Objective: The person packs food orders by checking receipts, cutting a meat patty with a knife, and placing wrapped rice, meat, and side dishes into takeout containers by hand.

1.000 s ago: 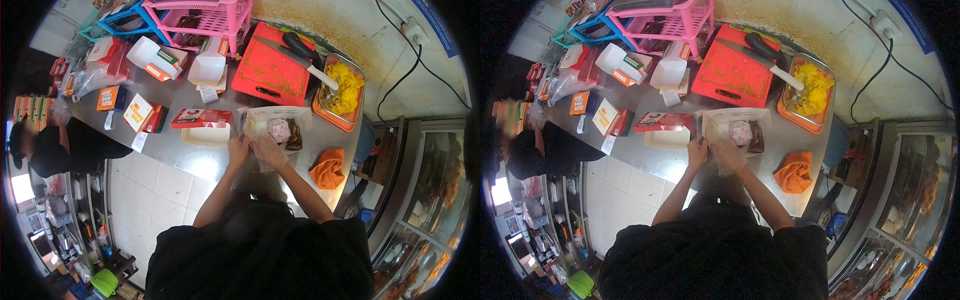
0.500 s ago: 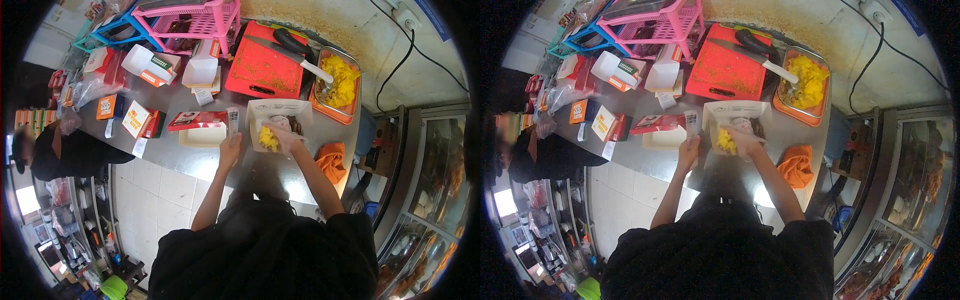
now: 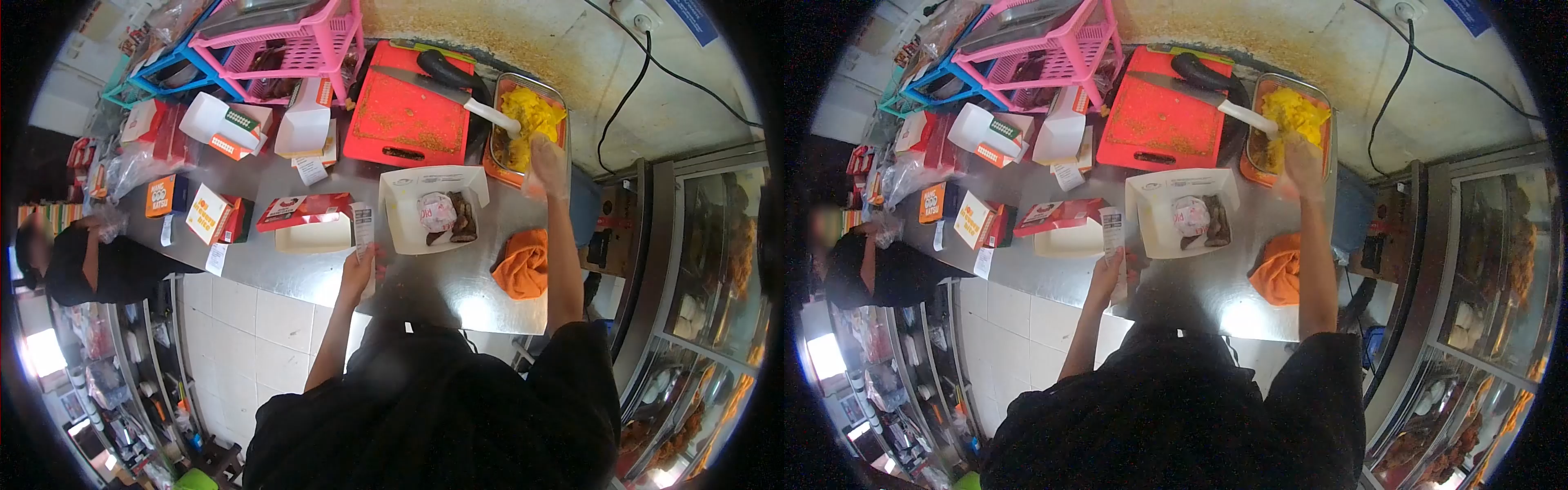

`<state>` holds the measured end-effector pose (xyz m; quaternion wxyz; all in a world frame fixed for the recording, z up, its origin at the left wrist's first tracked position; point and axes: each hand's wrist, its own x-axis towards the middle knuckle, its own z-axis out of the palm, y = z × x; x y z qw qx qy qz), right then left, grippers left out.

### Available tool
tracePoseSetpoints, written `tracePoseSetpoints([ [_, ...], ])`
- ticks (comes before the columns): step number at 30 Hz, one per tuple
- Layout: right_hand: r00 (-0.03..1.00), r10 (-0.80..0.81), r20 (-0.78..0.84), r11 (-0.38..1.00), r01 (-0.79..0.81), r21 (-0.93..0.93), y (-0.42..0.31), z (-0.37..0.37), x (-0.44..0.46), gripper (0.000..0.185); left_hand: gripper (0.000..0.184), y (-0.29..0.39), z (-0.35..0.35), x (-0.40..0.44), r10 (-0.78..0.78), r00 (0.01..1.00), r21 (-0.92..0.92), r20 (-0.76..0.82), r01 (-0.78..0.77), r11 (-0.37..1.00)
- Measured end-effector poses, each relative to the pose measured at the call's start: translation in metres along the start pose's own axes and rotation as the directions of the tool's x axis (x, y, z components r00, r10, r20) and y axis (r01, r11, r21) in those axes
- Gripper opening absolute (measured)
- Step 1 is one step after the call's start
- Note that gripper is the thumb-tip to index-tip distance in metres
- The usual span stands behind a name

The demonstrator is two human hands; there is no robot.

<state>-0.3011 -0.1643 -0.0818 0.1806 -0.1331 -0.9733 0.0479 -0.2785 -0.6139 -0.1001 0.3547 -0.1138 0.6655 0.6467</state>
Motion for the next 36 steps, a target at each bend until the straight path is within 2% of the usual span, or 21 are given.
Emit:
tracePoseSetpoints([
  [3, 0.992, 0.120, 0.025, 0.943, -0.106, -0.315, -0.061, -0.053, -0.019, 0.018, 0.036, 0.002, 0.007, 0.004, -0.019, 0.999, -0.083, -0.039, 0.016, 0.996],
  [4, 0.993, 0.121, 0.004, 0.986, -0.121, 0.114, -0.087, -0.057, -0.036, 0.016, 0.036, 0.004, 0.011, 0.008, 0.006, 0.998, 0.003, -0.060, -0.005, 1.000],
  [5, 0.991, 0.133, -0.009, 0.845, -0.108, 0.524, -0.112, -0.061, -0.053, 0.014, 0.035, 0.006, 0.013, 0.011, 0.030, 0.996, 0.092, -0.079, -0.023, 0.996],
  [6, 0.974, -0.223, -0.034, 0.809, 0.205, 0.551, -0.132, -0.062, -0.066, 0.014, 0.035, -0.008, 0.012, 0.026, 0.028, 0.996, 0.091, -0.085, -0.020, 0.996],
  [7, 0.900, -0.052, 0.433, 0.699, -0.277, 0.659, -0.155, -0.053, -0.072, 0.020, 0.034, -0.033, 0.010, 0.050, 0.299, 0.950, 0.324, -0.095, -0.254, 0.911],
  [8, 0.931, -0.346, 0.113, 0.784, 0.221, 0.581, -0.186, -0.048, -0.068, 0.023, 0.032, -0.047, 0.009, 0.064, 0.544, 0.838, 0.535, -0.036, -0.443, 0.719],
  [12, 0.847, -0.484, 0.221, 0.833, 0.368, 0.413, -0.229, 0.083, -0.101, 0.023, 0.030, -0.013, 0.021, 0.056, 0.426, 0.904, 0.516, -0.017, -0.357, 0.779],
  [14, 0.779, -0.562, 0.277, 0.803, 0.434, 0.409, -0.243, 0.082, -0.103, 0.022, 0.026, -0.014, 0.013, 0.061, 0.249, 0.968, 0.423, -0.018, -0.218, 0.879],
  [16, 0.857, -0.312, 0.410, 0.890, 0.112, 0.443, -0.255, 0.044, -0.109, 0.022, 0.022, -0.016, 0.013, 0.063, 0.257, 0.966, 0.417, -0.020, -0.226, 0.880],
  [17, 0.857, -0.308, 0.414, 0.891, 0.107, 0.441, -0.253, 0.053, -0.114, 0.022, 0.018, -0.019, 0.014, 0.062, 0.264, 0.964, 0.409, -0.021, -0.233, 0.882],
  [20, 0.708, -0.435, 0.557, 0.878, 0.196, 0.437, -0.238, 0.068, -0.107, 0.024, 0.021, -0.011, 0.027, 0.051, 0.313, 0.947, 0.300, -0.074, -0.278, 0.912],
  [22, 0.358, -0.451, 0.818, 0.860, -0.071, 0.505, -0.229, 0.023, -0.078, 0.025, 0.022, -0.011, 0.031, 0.046, 0.300, 0.950, 0.284, -0.090, -0.265, 0.921],
  [24, 0.749, -0.661, 0.029, 0.328, 0.254, 0.910, -0.179, 0.043, -0.111, 0.026, 0.022, -0.014, 0.028, 0.047, 0.287, 0.952, 0.277, -0.105, -0.249, 0.928],
  [25, 0.807, -0.381, 0.450, 0.272, -0.368, 0.889, -0.174, -0.009, -0.099, 0.024, 0.023, -0.022, 0.026, 0.052, 0.292, 0.952, 0.229, -0.094, -0.265, 0.937],
  [26, 0.545, -0.157, 0.824, 0.024, -0.832, 0.554, -0.168, -0.065, -0.084, 0.023, 0.025, -0.027, 0.025, 0.055, 0.298, 0.951, 0.178, -0.085, -0.279, 0.943],
  [27, 0.802, -0.231, 0.551, -0.355, -0.597, 0.720, -0.128, -0.050, -0.101, 0.026, 0.025, -0.025, 0.025, 0.052, 0.293, 0.952, 0.177, -0.088, -0.274, 0.945],
  [28, 0.923, 0.040, 0.383, -0.307, -0.354, 0.884, -0.104, -0.048, -0.108, 0.047, 0.028, -0.017, 0.025, 0.046, 0.236, 0.968, 0.185, -0.085, -0.218, 0.958],
  [30, 0.759, 0.302, 0.578, 0.050, -0.618, 0.785, -0.088, -0.100, -0.058, 0.046, 0.031, -0.018, 0.022, 0.045, 0.172, 0.982, 0.197, -0.081, -0.154, 0.968],
  [31, 0.756, 0.305, 0.580, 0.047, -0.620, 0.783, -0.076, -0.100, -0.058, 0.046, 0.032, -0.026, 0.021, 0.053, 0.211, 0.974, 0.250, -0.080, -0.186, 0.950],
  [33, 0.865, 0.254, 0.433, 0.868, -0.401, 0.292, -0.064, -0.106, -0.054, 0.034, 0.033, -0.023, 0.025, 0.055, 0.257, 0.964, 0.299, -0.072, -0.225, 0.927],
  [36, 0.802, 0.141, 0.580, 0.765, -0.460, 0.450, -0.107, -0.101, -0.064, 0.020, 0.034, -0.016, 0.028, 0.052, 0.303, 0.950, 0.467, -0.068, -0.239, 0.852],
])
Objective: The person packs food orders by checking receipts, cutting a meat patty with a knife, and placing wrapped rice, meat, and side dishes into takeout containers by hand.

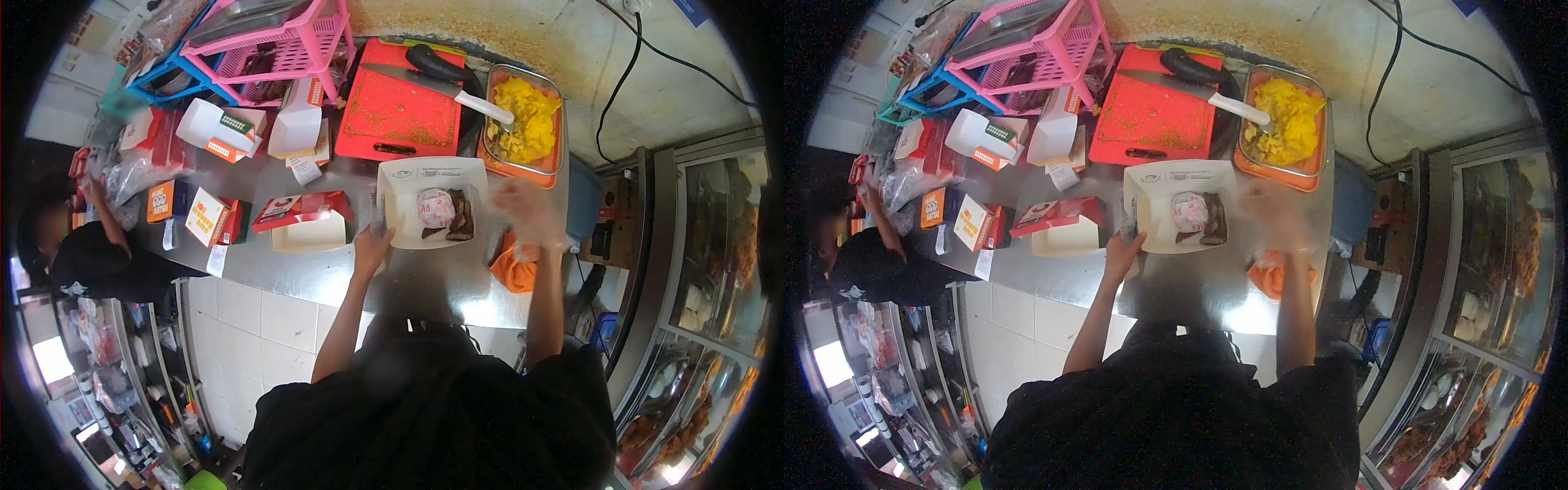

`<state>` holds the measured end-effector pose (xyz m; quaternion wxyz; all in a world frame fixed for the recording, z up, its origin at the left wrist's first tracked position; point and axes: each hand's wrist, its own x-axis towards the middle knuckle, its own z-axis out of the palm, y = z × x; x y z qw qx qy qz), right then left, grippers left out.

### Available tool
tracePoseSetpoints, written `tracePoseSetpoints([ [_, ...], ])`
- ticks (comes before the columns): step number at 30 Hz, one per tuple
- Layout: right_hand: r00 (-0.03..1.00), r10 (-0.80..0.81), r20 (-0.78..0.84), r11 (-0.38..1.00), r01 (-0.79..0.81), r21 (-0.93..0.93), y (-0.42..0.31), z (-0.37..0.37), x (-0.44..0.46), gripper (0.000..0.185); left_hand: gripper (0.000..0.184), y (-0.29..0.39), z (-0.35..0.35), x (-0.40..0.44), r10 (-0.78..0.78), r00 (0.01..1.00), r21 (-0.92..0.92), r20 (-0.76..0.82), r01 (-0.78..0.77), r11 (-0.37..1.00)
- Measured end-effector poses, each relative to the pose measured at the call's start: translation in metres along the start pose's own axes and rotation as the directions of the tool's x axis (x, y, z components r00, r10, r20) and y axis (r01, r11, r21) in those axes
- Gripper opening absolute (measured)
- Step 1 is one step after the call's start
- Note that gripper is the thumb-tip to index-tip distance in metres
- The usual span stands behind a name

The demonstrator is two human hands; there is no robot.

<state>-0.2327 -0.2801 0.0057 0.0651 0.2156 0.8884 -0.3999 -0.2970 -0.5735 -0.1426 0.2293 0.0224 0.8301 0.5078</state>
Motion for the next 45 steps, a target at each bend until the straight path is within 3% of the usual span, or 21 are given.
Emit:
tracePoseSetpoints([
  [2, 0.984, -0.085, 0.159, 0.996, 0.085, 0.009, -0.018, 0.042, 0.003, 0.018, 0.027, -0.016, 0.006, 0.007, 0.153, 0.986, -0.016, -0.068, -0.154, 0.988],
  [3, 0.929, -0.358, 0.094, 0.895, 0.370, -0.249, -0.015, 0.067, 0.009, 0.020, 0.027, -0.011, 0.005, 0.005, 0.154, 0.986, -0.013, -0.066, -0.155, 0.988],
  [4, 0.789, -0.606, 0.103, 0.656, 0.569, -0.497, -0.013, 0.088, 0.013, 0.022, 0.027, -0.001, 0.001, 0.001, 0.093, 0.995, -0.001, -0.029, -0.093, 0.996],
  [5, 0.788, -0.608, 0.099, 0.656, 0.568, -0.498, -0.021, 0.101, 0.014, 0.022, 0.026, 0.005, -0.002, 0.000, 0.032, 0.999, 0.013, 0.004, -0.032, 0.999],
  [7, 0.963, -0.268, -0.039, 0.876, 0.226, -0.426, -0.036, 0.121, 0.015, 0.029, 0.029, 0.001, -0.004, 0.004, 0.017, 1.000, 0.003, 0.022, -0.017, 1.000],
  [9, 0.953, -0.299, -0.048, 0.897, 0.263, -0.355, -0.019, 0.146, 0.023, 0.023, 0.033, -0.013, -0.005, 0.004, -0.009, 1.000, -0.004, 0.030, 0.009, 1.000],
  [11, 0.933, -0.356, -0.057, 0.902, 0.327, -0.282, -0.020, 0.154, 0.022, 0.018, 0.033, -0.022, -0.004, 0.008, 0.150, 0.989, -0.035, 0.006, -0.150, 0.988],
  [13, 0.917, -0.376, -0.131, 0.753, 0.220, -0.621, -0.024, 0.156, -0.002, 0.017, 0.029, -0.012, -0.005, 0.005, 0.204, 0.978, 0.182, -0.046, -0.193, 0.964],
  [15, 0.933, -0.341, -0.116, 0.747, 0.193, -0.636, -0.011, 0.162, -0.002, 0.016, 0.028, -0.013, -0.002, 0.004, 0.279, 0.953, 0.308, -0.117, -0.232, 0.923],
  [21, 0.913, -0.403, 0.055, 0.714, 0.352, -0.605, -0.004, 0.123, 0.000, 0.016, 0.027, -0.015, -0.010, 0.009, 0.333, 0.919, 0.183, -0.214, -0.297, 0.937],
  [24, 0.845, -0.522, 0.118, 0.645, 0.482, -0.594, 0.024, 0.120, 0.005, 0.013, 0.031, -0.001, -0.020, -0.008, 0.195, 0.961, 0.176, -0.198, -0.161, 0.971],
  [27, 0.778, -0.627, -0.045, 0.705, 0.542, -0.458, 0.008, 0.111, 0.005, 0.015, 0.034, 0.000, -0.032, -0.030, 0.177, 0.981, 0.265, -0.079, -0.151, 0.952],
  [28, 0.812, -0.581, 0.052, 0.693, 0.527, -0.492, -0.014, 0.095, -0.006, 0.016, 0.039, 0.023, -0.043, -0.050, -0.011, 0.998, -0.094, 0.064, 0.017, 0.995],
  [29, 0.837, -0.528, 0.144, 0.675, 0.516, -0.527, -0.034, 0.082, -0.014, 0.018, 0.045, 0.044, -0.056, -0.067, -0.126, 0.958, -0.411, 0.257, 0.226, 0.883],
  [30, 0.824, -0.548, 0.144, 0.666, 0.534, -0.521, -0.046, 0.074, -0.017, 0.018, 0.045, 0.060, -0.069, -0.076, -0.122, 0.965, -0.413, 0.234, 0.212, 0.886],
  [32, 0.959, -0.255, 0.125, 0.915, 0.281, -0.289, -0.065, 0.063, -0.019, 0.023, 0.053, 0.087, -0.096, -0.087, -0.049, 0.940, -0.719, 0.338, 0.292, 0.631],
  [33, 0.953, -0.275, 0.125, 0.910, 0.301, -0.287, -0.069, 0.061, -0.018, 0.023, 0.053, 0.099, -0.111, -0.089, -0.042, 0.947, -0.724, 0.320, 0.273, 0.634],
  [35, 0.921, -0.390, 0.005, 0.910, 0.386, -0.154, -0.075, 0.060, -0.014, 0.030, 0.066, 0.120, -0.144, -0.088, 0.171, 0.952, -0.899, 0.255, 0.168, 0.404],
  [41, 0.894, -0.433, -0.112, 0.899, 0.437, 0.013, -0.153, 0.088, 0.007, 0.015, 0.079, 0.161, -0.249, -0.076, 0.468, 0.877, -0.974, 0.109, 0.001, 0.226],
  [42, 0.872, -0.467, -0.146, 0.880, 0.474, 0.022, -0.168, 0.098, 0.014, 0.014, 0.080, 0.163, -0.267, -0.073, 0.496, 0.860, -0.989, 0.120, 0.059, 0.135],
  [45, 0.923, -0.383, -0.011, 0.911, 0.380, 0.162, -0.234, 0.131, 0.035, 0.011, 0.080, 0.158, -0.329, -0.052, 0.510, 0.852, -0.981, 0.118, 0.021, 0.192],
])
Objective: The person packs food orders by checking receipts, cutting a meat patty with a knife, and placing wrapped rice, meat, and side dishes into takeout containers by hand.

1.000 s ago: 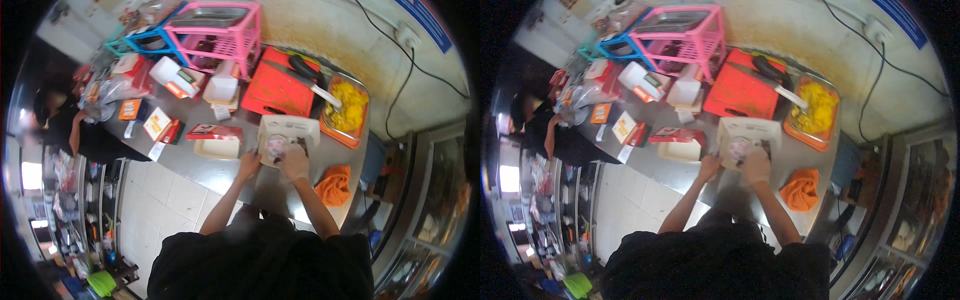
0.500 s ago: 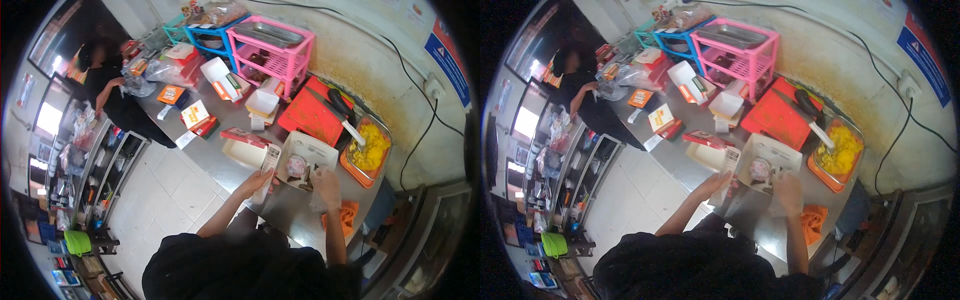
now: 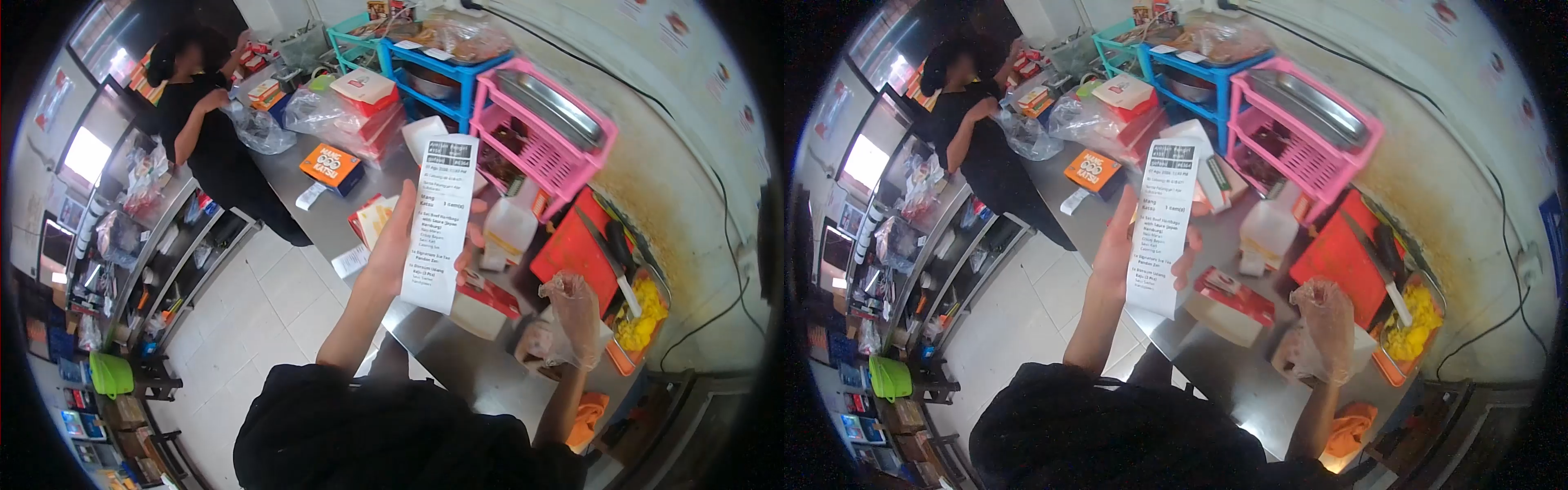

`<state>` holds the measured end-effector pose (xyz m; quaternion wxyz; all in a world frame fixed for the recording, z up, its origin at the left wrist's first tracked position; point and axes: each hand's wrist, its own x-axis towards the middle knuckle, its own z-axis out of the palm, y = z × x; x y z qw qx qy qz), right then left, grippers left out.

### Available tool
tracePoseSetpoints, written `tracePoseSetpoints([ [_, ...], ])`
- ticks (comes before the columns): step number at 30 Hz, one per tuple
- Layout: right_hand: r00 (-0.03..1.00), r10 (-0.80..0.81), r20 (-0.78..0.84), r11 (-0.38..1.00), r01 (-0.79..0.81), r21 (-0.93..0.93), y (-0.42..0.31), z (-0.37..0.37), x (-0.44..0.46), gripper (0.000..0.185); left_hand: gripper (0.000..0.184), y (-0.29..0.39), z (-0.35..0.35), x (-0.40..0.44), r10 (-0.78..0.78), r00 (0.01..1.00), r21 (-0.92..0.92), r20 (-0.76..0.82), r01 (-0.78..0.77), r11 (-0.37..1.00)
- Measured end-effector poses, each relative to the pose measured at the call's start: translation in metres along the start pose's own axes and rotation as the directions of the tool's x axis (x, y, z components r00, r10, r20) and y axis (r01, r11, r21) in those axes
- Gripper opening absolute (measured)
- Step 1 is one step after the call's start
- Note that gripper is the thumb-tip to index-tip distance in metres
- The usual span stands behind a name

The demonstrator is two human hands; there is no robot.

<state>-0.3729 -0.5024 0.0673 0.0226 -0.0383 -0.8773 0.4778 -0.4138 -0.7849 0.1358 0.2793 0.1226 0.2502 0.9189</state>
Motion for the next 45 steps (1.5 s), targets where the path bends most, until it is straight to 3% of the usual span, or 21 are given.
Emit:
tracePoseSetpoints([
  [2, 0.991, 0.088, 0.101, 0.995, -0.082, -0.062, -0.040, 0.025, 0.024, 0.010, 0.080, 0.038, -0.023, 0.006, 0.016, 1.000, -0.029, 0.024, -0.015, 0.999],
  [4, 0.996, -0.077, -0.046, 0.995, 0.074, -0.067, -0.061, 0.056, 0.047, 0.014, 0.079, 0.074, -0.042, 0.011, 0.025, 0.999, -0.044, 0.042, -0.023, 0.999],
  [5, 0.997, -0.069, -0.040, 0.995, 0.066, -0.081, -0.078, 0.067, 0.055, 0.014, 0.079, 0.090, -0.053, 0.014, 0.042, 0.997, -0.043, 0.058, -0.040, 0.998],
  [7, 0.980, 0.196, 0.024, 0.974, -0.192, -0.118, -0.112, 0.084, 0.069, 0.016, 0.078, 0.118, -0.073, 0.019, 0.052, 0.996, -0.094, 0.073, -0.045, 0.995],
  [11, 0.976, 0.215, -0.023, 0.967, -0.216, -0.134, -0.120, 0.120, 0.087, 0.021, 0.077, 0.156, -0.097, 0.025, 0.091, 0.988, -0.158, 0.125, -0.071, 0.985],
  [14, 0.966, 0.255, -0.035, 0.967, -0.255, -0.013, -0.114, 0.144, 0.096, 0.021, 0.076, 0.172, -0.100, 0.018, 0.095, 0.986, -0.196, 0.134, -0.068, 0.978],
  [15, 0.954, 0.297, 0.032, 0.950, -0.299, 0.086, -0.130, 0.153, 0.096, 0.020, 0.076, 0.176, -0.101, 0.015, 0.103, 0.986, -0.200, 0.134, -0.075, 0.977],
  [16, 0.938, 0.331, 0.104, 0.921, -0.345, 0.183, -0.139, 0.158, 0.096, 0.020, 0.077, 0.179, -0.101, 0.013, 0.102, 0.988, -0.166, 0.112, -0.082, 0.983],
  [17, 0.976, 0.170, 0.138, 0.985, -0.172, 0.003, -0.119, 0.164, 0.098, 0.022, 0.078, 0.180, -0.100, 0.010, 0.100, 0.991, -0.130, 0.088, -0.088, 0.988],
  [18, 0.975, 0.166, 0.145, 0.986, -0.168, 0.004, -0.109, 0.171, 0.099, 0.022, 0.078, 0.182, -0.100, 0.007, 0.106, 0.991, -0.127, 0.083, -0.095, 0.987],
  [21, 0.947, 0.281, 0.157, 0.958, -0.287, 0.014, -0.098, 0.181, 0.094, 0.020, 0.078, 0.183, -0.096, 0.001, 0.110, 0.990, -0.115, 0.093, -0.099, 0.988],
  [23, 0.887, 0.436, 0.153, 0.884, -0.454, 0.110, -0.098, 0.183, 0.086, 0.019, 0.077, 0.183, -0.091, -0.001, 0.111, 0.988, -0.059, 0.109, -0.105, 0.993],
  [26, 0.863, 0.434, 0.257, 0.844, -0.490, 0.220, -0.073, 0.180, 0.080, 0.021, 0.076, 0.181, -0.083, -0.001, 0.095, 0.988, -0.017, 0.118, -0.094, 0.995],
  [30, 0.850, 0.457, 0.263, 0.825, -0.516, 0.233, -0.075, 0.181, 0.069, 0.021, 0.075, 0.173, -0.075, -0.002, 0.080, 0.993, 0.016, 0.092, -0.082, 0.996],
  [32, 0.852, 0.467, 0.236, 0.861, -0.499, 0.098, -0.088, 0.178, 0.067, 0.022, 0.075, 0.171, -0.069, -0.004, 0.067, 0.996, 0.023, 0.057, -0.069, 0.997],
  [35, 0.891, 0.395, 0.224, 0.905, -0.419, 0.072, -0.074, 0.186, 0.069, 0.024, 0.075, 0.169, -0.066, -0.003, 0.065, 0.996, 0.079, 0.068, -0.070, 0.994],
  [38, 0.875, 0.392, 0.282, 0.879, -0.447, 0.166, -0.073, 0.188, 0.070, 0.013, 0.075, 0.162, -0.059, -0.002, 0.060, 0.995, 0.069, 0.078, -0.066, 0.995],
  [42, 0.879, 0.389, 0.278, 0.881, -0.443, 0.167, -0.052, 0.193, 0.064, 0.014, 0.076, 0.157, -0.056, -0.004, 0.048, 0.996, 0.061, 0.069, -0.052, 0.997],
  [45, 0.894, 0.350, 0.280, 0.924, -0.378, 0.050, -0.049, 0.196, 0.058, 0.016, 0.076, 0.157, -0.053, -0.009, 0.051, 0.997, 0.077, 0.060, -0.056, 0.995],
])
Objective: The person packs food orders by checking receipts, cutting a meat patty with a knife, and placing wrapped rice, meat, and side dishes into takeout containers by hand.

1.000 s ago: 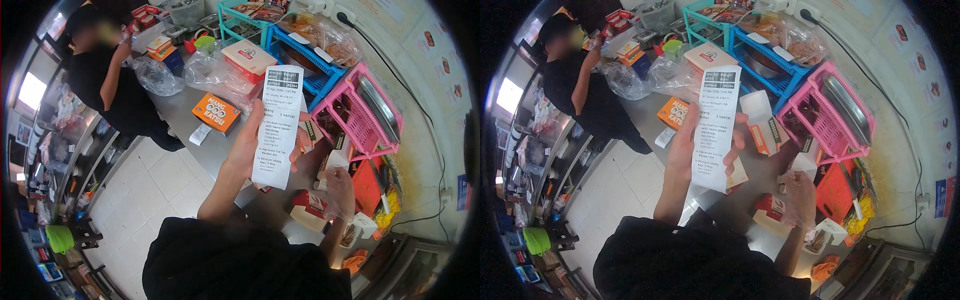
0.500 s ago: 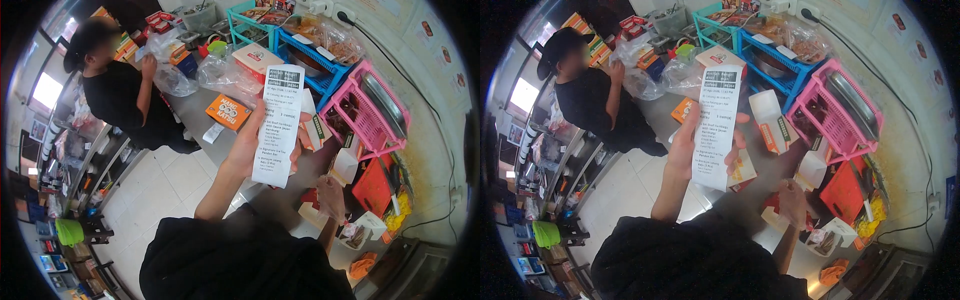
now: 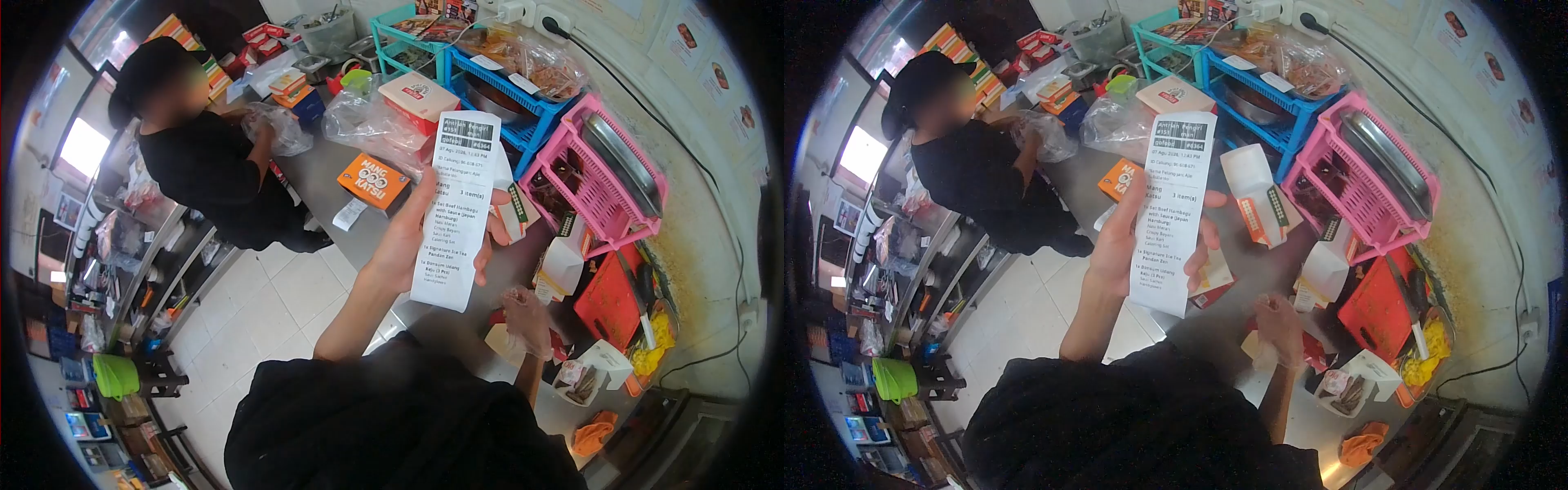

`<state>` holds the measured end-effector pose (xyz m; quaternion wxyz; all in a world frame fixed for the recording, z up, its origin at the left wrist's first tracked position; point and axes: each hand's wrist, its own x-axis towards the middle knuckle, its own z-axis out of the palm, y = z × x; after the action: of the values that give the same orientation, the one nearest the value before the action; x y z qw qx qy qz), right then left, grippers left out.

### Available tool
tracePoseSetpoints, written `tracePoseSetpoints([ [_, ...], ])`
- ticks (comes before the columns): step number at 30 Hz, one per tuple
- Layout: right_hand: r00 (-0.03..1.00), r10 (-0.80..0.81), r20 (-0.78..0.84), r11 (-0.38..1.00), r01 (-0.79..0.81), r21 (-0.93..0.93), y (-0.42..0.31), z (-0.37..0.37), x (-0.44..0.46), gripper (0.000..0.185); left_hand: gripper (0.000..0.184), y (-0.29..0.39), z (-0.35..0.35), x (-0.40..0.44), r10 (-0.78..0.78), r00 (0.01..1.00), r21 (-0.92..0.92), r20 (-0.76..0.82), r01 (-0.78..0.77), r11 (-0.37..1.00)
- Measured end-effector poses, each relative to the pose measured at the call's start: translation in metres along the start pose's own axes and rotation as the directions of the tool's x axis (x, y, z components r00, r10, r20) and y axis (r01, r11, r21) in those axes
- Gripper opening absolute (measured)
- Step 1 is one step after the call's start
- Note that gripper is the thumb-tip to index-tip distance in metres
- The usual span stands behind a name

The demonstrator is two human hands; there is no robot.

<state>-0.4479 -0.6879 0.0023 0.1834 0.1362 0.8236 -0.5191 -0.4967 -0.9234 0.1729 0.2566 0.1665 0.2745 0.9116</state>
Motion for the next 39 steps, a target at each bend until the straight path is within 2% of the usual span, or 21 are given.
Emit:
tracePoseSetpoints([
  [2, 0.998, 0.056, -0.009, 0.998, -0.056, -0.012, 0.009, 0.001, 0.003, 0.032, 0.075, 0.001, 0.002, -0.002, -0.006, 1.000, -0.001, -0.014, 0.006, 1.000],
  [6, 0.997, -0.074, -0.022, 0.984, 0.070, -0.165, 0.024, 0.003, 0.009, 0.032, 0.075, -0.002, 0.003, -0.002, -0.007, 1.000, 0.013, -0.019, 0.007, 1.000],
  [8, 0.999, -0.018, 0.028, 0.999, 0.017, 0.033, 0.013, 0.004, 0.001, 0.032, 0.075, -0.004, 0.004, -0.002, -0.007, 1.000, 0.007, -0.007, 0.007, 1.000],
  [12, 0.992, -0.067, 0.104, 0.997, 0.063, 0.043, 0.034, 0.006, 0.013, 0.032, 0.075, -0.007, 0.004, -0.004, 0.001, 1.000, 0.002, 0.007, -0.001, 1.000],
  [14, 0.939, -0.332, -0.090, 0.943, 0.331, -0.028, 0.068, 0.010, 0.031, 0.030, 0.075, -0.008, 0.004, -0.009, 0.000, 0.999, 0.025, -0.044, 0.001, 1.000],
  [15, 0.933, -0.345, -0.106, 0.939, 0.344, -0.030, 0.044, 0.002, 0.025, 0.030, 0.075, -0.008, 0.002, -0.011, 0.002, 1.000, 0.034, -0.025, -0.001, 0.999],
  [17, 0.999, 0.044, 0.007, 0.999, -0.043, -0.020, -0.020, -0.015, -0.002, 0.015, 0.075, -0.006, -0.005, -0.016, 0.008, 0.996, 0.033, -0.092, -0.005, 0.999],
  [18, 0.999, 0.034, -0.009, 0.999, -0.034, -0.005, -0.003, -0.018, 0.014, 0.015, 0.074, -0.003, -0.008, -0.017, 0.005, 0.997, 0.030, -0.075, -0.002, 1.000],
  [19, 0.947, -0.270, -0.176, 0.961, 0.277, 0.014, 0.030, -0.021, 0.043, 0.019, 0.074, 0.000, -0.014, -0.019, -0.004, 0.998, 0.042, -0.058, 0.006, 0.999],
  [20, 0.777, -0.533, -0.335, 0.829, 0.558, -0.025, 0.046, -0.023, 0.060, 0.025, 0.074, 0.002, -0.020, -0.019, 0.000, 0.995, 0.050, -0.100, 0.005, 0.999],
  [21, 0.769, -0.537, -0.348, 0.825, 0.564, -0.025, 0.019, -0.031, 0.049, 0.025, 0.074, 0.005, -0.026, -0.020, 0.008, 0.989, 0.056, -0.145, 0.000, 0.998],
  [23, 0.911, -0.258, -0.321, 0.906, 0.344, 0.248, -0.069, -0.055, 0.014, 0.022, 0.068, 0.015, -0.041, -0.018, 0.029, 0.988, 0.099, -0.151, -0.014, 0.995],
  [25, 0.755, -0.508, -0.415, 0.832, 0.555, -0.008, -0.100, -0.062, 0.034, 0.026, 0.059, 0.025, -0.060, -0.017, 0.076, 0.963, 0.144, -0.260, -0.039, 0.989],
  [29, 0.698, -0.545, -0.464, 0.795, 0.607, -0.022, -0.208, -0.062, 0.057, 0.029, 0.045, 0.063, -0.119, -0.009, 0.122, 0.931, 0.234, -0.345, -0.041, 0.971],
  [31, 0.615, -0.713, -0.336, 0.699, 0.585, -0.411, -0.268, -0.054, 0.083, 0.028, 0.038, 0.098, -0.165, 0.006, 0.229, 0.817, 0.339, -0.529, -0.044, 0.940],
  [32, 0.612, -0.722, -0.322, 0.689, 0.597, -0.411, -0.293, -0.046, 0.108, 0.028, 0.032, 0.116, -0.192, 0.020, 0.293, 0.797, 0.382, -0.529, -0.085, 0.920],
  [33, 0.603, -0.754, -0.260, 0.624, 0.536, -0.569, -0.317, -0.043, 0.137, 0.027, 0.032, 0.134, -0.224, 0.037, 0.307, 0.790, 0.386, -0.530, -0.098, 0.917],
  [34, 0.596, -0.779, -0.195, 0.531, 0.462, -0.710, -0.336, -0.040, 0.166, 0.027, 0.030, 0.152, -0.259, 0.059, 0.359, 0.752, 0.487, -0.552, -0.058, 0.871],
  [35, 0.590, -0.786, -0.182, 0.518, 0.470, -0.714, -0.348, -0.035, 0.196, 0.027, 0.028, 0.172, -0.289, 0.078, 0.408, 0.712, 0.575, -0.572, -0.008, 0.818],
  [37, 0.477, -0.866, 0.146, 0.080, 0.421, -0.903, -0.362, -0.031, 0.267, 0.030, 0.026, 0.213, -0.338, 0.116, 0.496, 0.651, 0.642, -0.575, -0.017, 0.766],
  [39, 0.556, -0.794, 0.247, -0.025, 0.376, -0.926, -0.333, -0.054, 0.356, 0.032, 0.023, 0.269, -0.383, 0.148, 0.602, 0.580, 0.741, -0.548, 0.004, 0.671],
])
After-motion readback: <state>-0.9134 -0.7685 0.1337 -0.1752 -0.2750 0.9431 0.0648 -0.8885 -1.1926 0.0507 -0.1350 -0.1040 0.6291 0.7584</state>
